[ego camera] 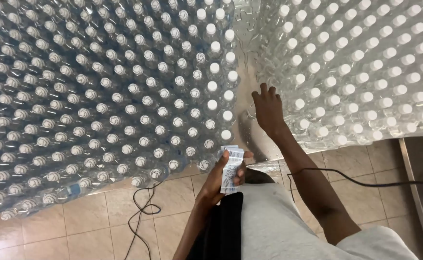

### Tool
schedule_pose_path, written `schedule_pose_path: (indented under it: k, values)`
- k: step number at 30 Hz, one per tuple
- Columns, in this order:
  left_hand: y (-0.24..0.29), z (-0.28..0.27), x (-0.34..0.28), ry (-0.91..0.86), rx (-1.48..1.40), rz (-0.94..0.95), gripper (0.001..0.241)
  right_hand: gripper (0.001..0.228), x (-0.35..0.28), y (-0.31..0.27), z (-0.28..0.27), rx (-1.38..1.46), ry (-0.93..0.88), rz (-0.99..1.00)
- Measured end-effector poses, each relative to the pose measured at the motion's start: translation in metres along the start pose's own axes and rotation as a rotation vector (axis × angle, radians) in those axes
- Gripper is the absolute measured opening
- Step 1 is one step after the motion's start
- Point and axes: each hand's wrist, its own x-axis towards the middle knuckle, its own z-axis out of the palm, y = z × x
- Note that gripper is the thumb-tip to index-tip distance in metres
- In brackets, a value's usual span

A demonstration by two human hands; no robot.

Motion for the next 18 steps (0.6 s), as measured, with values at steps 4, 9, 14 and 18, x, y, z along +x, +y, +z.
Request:
schedule_pose_path:
  k: [4, 9, 14, 18]
  values:
    - [-0.004, 0.001, 0.007, -0.041, 0.015, -0.033, 0.089, 0.045, -0.049, -0.005, -0.036, 0.062, -0.052, 0.001]
    - [-0.011, 0.001, 0.008, 0.032, -0.034, -0.087, 0.061, 0.045, -0.102, -0.031, -0.155, 1.128, -0.314, -0.049]
    - [-0.002, 0.013, 0.006, 0.02, 0.046, -0.165, 0.06, 0.03, -0.11, -0.026, -0.13, 1.26, -0.365, 0.028]
    - [-0.004, 0.014, 0.009, 0.031, 0.135, -0.188, 0.063, 0.035, -0.106, -0.019, -0.144, 1.275, -0.473, 0.176]
